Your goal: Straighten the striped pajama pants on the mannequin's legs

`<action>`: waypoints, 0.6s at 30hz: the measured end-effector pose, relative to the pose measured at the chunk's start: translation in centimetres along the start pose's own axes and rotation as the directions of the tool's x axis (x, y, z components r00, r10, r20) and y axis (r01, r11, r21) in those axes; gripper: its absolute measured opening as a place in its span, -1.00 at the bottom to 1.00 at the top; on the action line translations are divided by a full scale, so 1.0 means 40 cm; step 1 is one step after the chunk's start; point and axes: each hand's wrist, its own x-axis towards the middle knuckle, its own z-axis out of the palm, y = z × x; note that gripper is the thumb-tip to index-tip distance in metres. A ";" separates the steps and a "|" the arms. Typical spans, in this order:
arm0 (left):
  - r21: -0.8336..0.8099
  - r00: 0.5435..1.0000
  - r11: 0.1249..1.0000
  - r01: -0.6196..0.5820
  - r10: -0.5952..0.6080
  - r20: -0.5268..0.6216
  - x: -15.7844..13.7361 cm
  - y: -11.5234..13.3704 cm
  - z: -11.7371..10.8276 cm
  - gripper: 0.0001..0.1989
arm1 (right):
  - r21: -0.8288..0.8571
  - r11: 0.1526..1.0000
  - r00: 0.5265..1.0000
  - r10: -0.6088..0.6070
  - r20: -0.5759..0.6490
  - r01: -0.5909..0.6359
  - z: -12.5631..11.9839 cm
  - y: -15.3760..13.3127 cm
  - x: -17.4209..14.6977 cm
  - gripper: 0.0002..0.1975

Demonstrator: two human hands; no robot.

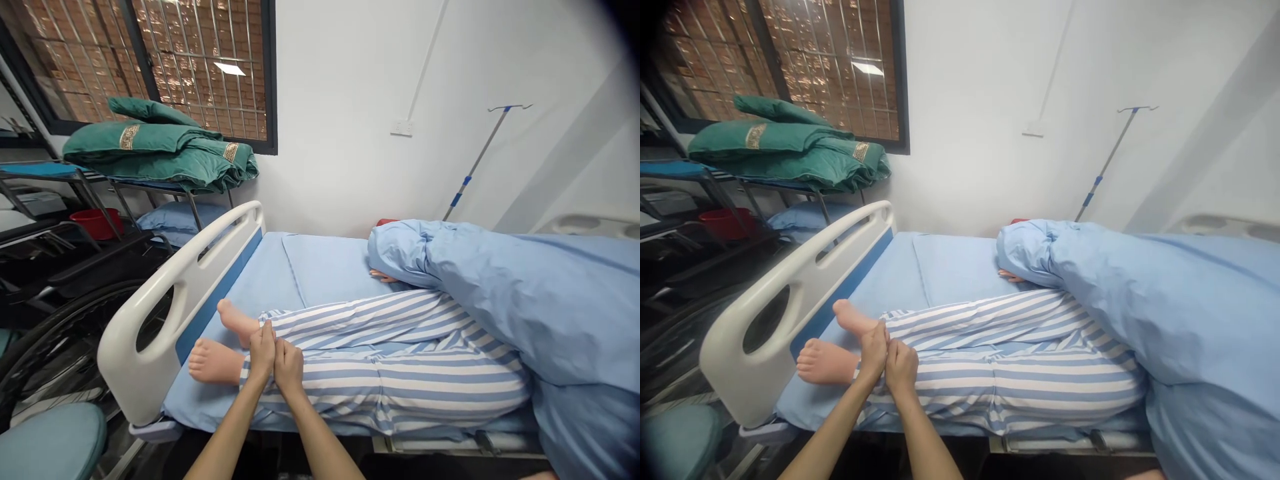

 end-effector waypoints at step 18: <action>0.358 0.971 0.908 -0.218 0.167 0.169 -0.040 -0.106 -0.002 -0.62 | 0.000 0.992 0.991 -0.129 0.017 0.129 -0.077 -0.036 0.024 -0.54</action>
